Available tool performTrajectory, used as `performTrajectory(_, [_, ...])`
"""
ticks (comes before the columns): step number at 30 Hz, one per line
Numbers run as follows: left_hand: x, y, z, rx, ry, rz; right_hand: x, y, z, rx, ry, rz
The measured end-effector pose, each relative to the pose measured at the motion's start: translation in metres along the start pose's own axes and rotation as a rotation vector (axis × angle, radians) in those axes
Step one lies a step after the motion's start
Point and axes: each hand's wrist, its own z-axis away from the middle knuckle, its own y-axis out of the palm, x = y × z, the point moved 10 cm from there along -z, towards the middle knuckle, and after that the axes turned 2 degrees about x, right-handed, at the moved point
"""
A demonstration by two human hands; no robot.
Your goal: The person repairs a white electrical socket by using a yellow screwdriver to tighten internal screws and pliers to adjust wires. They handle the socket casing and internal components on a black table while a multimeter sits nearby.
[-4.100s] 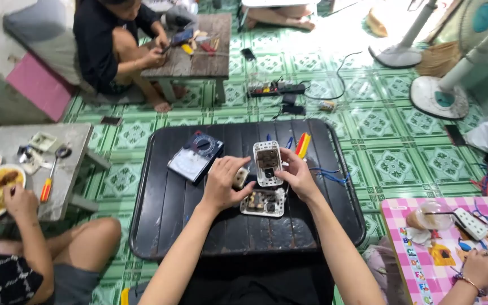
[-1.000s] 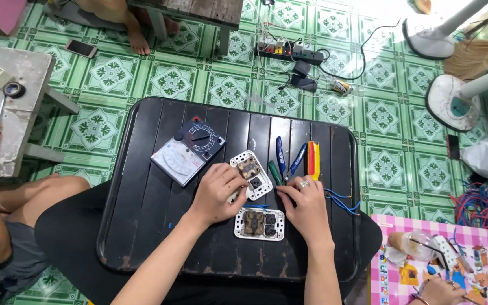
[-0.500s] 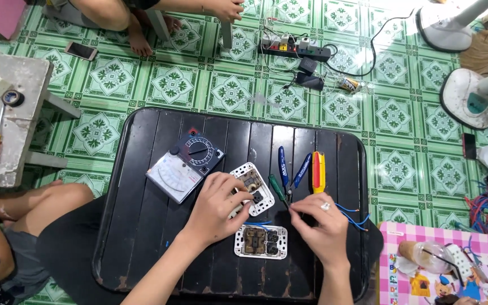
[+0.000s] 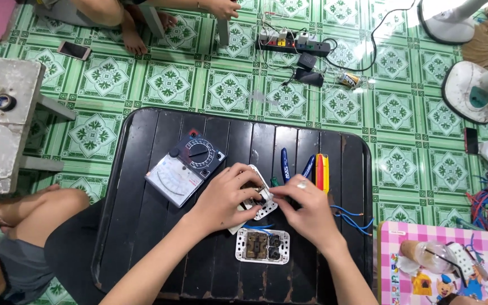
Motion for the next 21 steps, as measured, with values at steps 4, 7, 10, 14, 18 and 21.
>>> performTrajectory(4, [0.003,0.004,0.002,-0.003,-0.021,-0.017,0.001,0.016,0.0,0.004,-0.077,-0.02])
performTrajectory(7, [0.009,0.003,0.005,-0.057,-0.067,0.017,-0.004,0.012,0.006,-0.077,-0.06,-0.021])
performTrajectory(10, [0.001,0.003,0.001,0.04,-0.026,-0.035,-0.009,0.02,0.012,0.028,-0.051,-0.05])
performTrajectory(14, [-0.001,-0.001,0.002,0.004,-0.012,-0.027,-0.012,0.018,0.012,0.009,-0.025,-0.036])
performTrajectory(18, [-0.004,-0.002,0.002,-0.005,0.009,-0.048,-0.009,0.016,0.012,0.031,-0.038,0.03])
performTrajectory(21, [-0.005,-0.003,0.002,-0.018,0.011,-0.102,-0.008,0.014,0.013,0.067,-0.03,0.054])
